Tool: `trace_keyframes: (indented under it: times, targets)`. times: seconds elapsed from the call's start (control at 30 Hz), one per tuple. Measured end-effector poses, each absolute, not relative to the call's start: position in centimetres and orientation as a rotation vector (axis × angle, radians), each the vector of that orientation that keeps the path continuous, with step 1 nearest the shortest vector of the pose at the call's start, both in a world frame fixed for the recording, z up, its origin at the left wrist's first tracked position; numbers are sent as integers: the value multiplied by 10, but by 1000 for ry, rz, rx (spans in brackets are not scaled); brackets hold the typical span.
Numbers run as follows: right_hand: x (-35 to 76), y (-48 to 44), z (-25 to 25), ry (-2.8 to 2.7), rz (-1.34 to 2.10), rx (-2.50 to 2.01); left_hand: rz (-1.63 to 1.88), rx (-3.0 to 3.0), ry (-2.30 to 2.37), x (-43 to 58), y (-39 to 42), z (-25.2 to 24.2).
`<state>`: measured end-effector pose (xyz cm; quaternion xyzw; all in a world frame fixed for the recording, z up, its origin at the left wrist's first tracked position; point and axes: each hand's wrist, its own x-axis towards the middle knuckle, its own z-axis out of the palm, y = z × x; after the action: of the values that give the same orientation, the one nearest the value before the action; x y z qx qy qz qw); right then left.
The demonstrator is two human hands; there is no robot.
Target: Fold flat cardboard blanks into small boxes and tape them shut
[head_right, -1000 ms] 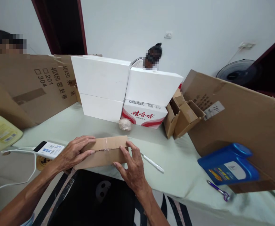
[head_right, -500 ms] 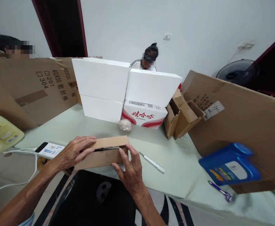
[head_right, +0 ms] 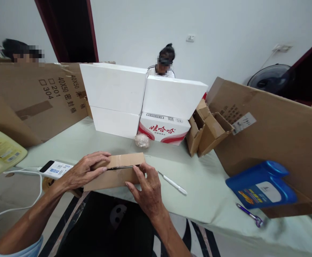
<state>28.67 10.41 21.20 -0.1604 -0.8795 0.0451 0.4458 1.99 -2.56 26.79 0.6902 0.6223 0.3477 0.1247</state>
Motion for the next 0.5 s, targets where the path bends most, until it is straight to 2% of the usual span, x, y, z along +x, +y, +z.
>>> trace_keyframes:
  times: [0.3,0.5]
  targets:
    - [280,102,227,-2207,242,-389,840,2045,1983,20,-27,260]
    - [273,106,239,-2242,404,-395,1001,2115,1912,27,-26,269]
